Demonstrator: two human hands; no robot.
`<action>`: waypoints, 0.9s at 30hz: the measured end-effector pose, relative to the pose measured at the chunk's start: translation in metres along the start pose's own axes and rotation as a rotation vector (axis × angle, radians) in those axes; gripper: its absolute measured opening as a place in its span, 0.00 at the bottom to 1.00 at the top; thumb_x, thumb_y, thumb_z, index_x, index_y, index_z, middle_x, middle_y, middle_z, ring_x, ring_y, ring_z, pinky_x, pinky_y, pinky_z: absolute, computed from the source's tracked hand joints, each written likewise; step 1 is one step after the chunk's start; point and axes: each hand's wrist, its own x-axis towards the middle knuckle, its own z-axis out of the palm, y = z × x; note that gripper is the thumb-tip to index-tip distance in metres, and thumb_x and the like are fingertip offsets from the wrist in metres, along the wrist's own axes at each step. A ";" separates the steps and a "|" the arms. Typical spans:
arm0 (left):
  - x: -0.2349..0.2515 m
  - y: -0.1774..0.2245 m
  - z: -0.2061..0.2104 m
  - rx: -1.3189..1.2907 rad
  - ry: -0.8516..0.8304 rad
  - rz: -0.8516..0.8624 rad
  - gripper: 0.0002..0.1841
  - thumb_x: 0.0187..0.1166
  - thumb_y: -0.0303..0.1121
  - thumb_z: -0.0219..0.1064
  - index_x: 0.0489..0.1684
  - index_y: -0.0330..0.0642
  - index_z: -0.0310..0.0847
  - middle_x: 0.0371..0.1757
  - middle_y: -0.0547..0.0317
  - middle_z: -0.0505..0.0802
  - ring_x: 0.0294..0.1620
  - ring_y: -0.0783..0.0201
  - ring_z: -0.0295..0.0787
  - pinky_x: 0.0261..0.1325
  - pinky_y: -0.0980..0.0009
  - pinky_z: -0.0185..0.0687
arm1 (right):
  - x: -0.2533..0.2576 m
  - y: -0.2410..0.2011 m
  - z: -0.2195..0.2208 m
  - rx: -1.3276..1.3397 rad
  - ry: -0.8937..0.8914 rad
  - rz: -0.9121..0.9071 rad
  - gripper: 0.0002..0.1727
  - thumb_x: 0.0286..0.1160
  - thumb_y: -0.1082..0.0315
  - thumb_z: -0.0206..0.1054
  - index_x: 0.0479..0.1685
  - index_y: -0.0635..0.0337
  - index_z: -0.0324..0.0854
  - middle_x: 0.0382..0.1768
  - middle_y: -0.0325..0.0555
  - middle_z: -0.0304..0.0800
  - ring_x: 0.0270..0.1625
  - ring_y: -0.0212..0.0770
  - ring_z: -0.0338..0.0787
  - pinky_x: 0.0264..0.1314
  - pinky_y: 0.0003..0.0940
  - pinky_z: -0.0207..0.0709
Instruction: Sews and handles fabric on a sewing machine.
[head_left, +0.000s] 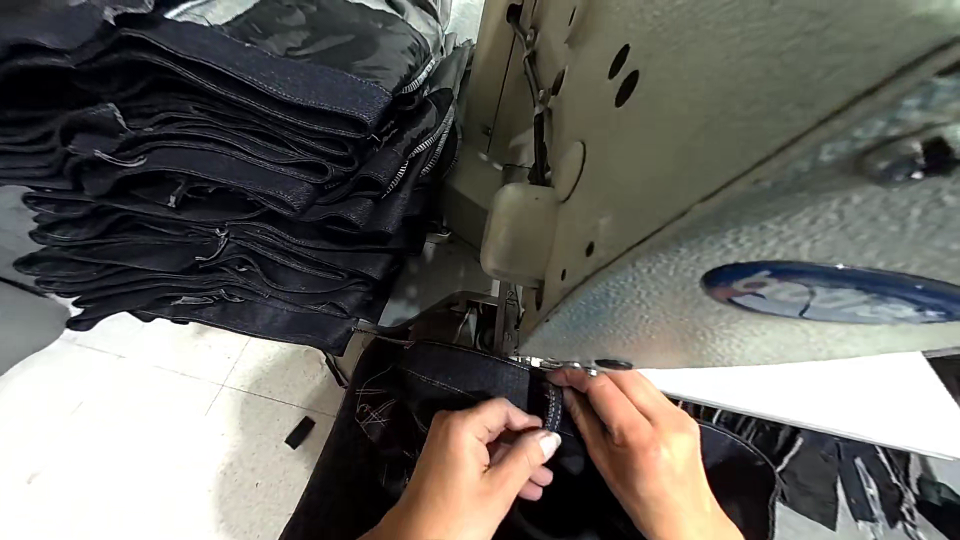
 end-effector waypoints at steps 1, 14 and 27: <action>0.001 -0.002 0.001 -0.016 0.020 0.013 0.08 0.83 0.30 0.67 0.44 0.32 0.87 0.38 0.56 0.97 0.35 0.67 0.98 0.39 0.69 0.97 | 0.000 -0.001 0.001 -0.018 0.014 -0.022 0.08 0.79 0.69 0.63 0.35 0.55 0.88 0.29 0.43 0.89 0.35 0.36 0.88 0.37 0.21 0.78; 0.011 -0.031 -0.015 0.921 0.293 0.770 0.11 0.77 0.43 0.74 0.39 0.45 0.87 0.21 0.65 0.87 0.22 0.71 0.83 0.28 0.79 0.80 | -0.014 0.006 0.003 0.106 -0.088 0.018 0.15 0.82 0.73 0.55 0.51 0.47 0.87 0.44 0.47 0.86 0.50 0.37 0.87 0.52 0.23 0.81; 0.037 -0.030 -0.025 1.090 0.089 0.942 0.12 0.84 0.48 0.66 0.55 0.58 0.92 0.59 0.72 0.95 0.56 0.68 0.87 0.60 0.75 0.77 | -0.026 0.036 0.000 0.206 -0.099 0.325 0.28 0.85 0.39 0.55 0.33 0.51 0.89 0.29 0.36 0.90 0.39 0.33 0.89 0.51 0.40 0.76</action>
